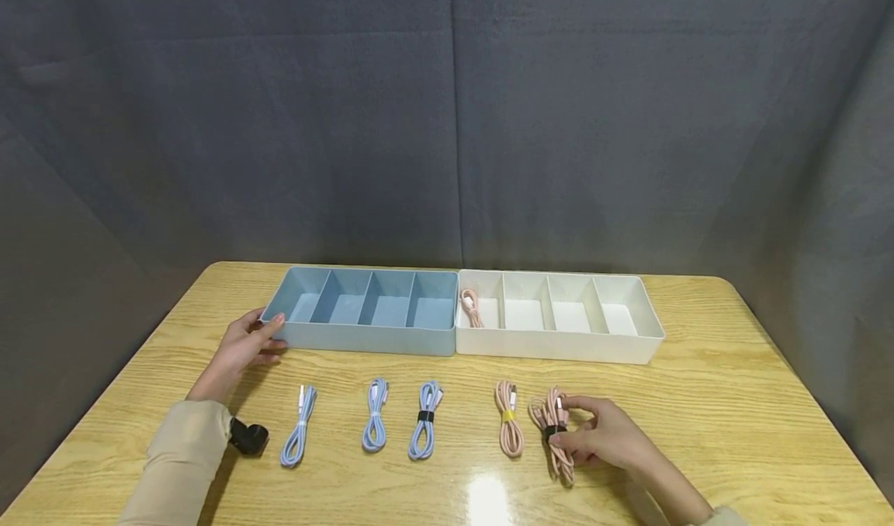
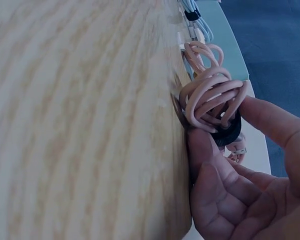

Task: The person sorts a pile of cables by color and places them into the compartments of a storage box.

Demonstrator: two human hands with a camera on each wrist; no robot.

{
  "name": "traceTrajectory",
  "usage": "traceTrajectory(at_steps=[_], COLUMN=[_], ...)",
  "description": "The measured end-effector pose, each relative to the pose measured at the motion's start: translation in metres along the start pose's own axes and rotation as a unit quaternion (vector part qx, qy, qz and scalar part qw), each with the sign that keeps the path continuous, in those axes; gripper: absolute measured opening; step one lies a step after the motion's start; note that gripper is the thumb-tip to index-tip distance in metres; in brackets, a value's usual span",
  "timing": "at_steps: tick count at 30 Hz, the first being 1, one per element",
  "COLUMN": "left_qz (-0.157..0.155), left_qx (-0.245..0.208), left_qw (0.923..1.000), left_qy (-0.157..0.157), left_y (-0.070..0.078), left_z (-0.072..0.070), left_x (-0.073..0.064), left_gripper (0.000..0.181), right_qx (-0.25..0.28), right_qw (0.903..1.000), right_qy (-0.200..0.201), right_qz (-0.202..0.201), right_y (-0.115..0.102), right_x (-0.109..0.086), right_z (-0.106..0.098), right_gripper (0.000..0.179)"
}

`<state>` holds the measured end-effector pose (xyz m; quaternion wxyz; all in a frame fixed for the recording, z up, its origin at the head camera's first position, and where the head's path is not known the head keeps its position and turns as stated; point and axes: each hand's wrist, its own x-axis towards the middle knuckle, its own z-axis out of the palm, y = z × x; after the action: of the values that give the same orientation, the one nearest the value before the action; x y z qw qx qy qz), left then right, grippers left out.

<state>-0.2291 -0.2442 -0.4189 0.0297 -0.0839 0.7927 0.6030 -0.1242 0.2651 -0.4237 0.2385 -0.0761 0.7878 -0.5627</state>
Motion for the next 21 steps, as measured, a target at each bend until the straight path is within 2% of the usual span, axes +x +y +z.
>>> traceTrajectory(at_steps=[10, 21], left_qz=[-0.013, -0.003], left_qx=[0.011, 0.007], left_qw=[0.9999, 1.0], left_qy=[-0.004, 0.006], left_y=[0.0024, -0.0015], left_z=[-0.0013, -0.0001], left_x=[0.0013, 0.0021], left_gripper=[0.065, 0.07], right_qx=[-0.005, 0.026], right_qw=[0.9999, 0.9995], right_qy=[-0.002, -0.019], right_qz=[0.01, -0.001], right_y=[0.001, 0.0026], right_x=[-0.0008, -0.0038], right_z=[-0.0022, -0.0066], right_gripper=[0.073, 0.064])
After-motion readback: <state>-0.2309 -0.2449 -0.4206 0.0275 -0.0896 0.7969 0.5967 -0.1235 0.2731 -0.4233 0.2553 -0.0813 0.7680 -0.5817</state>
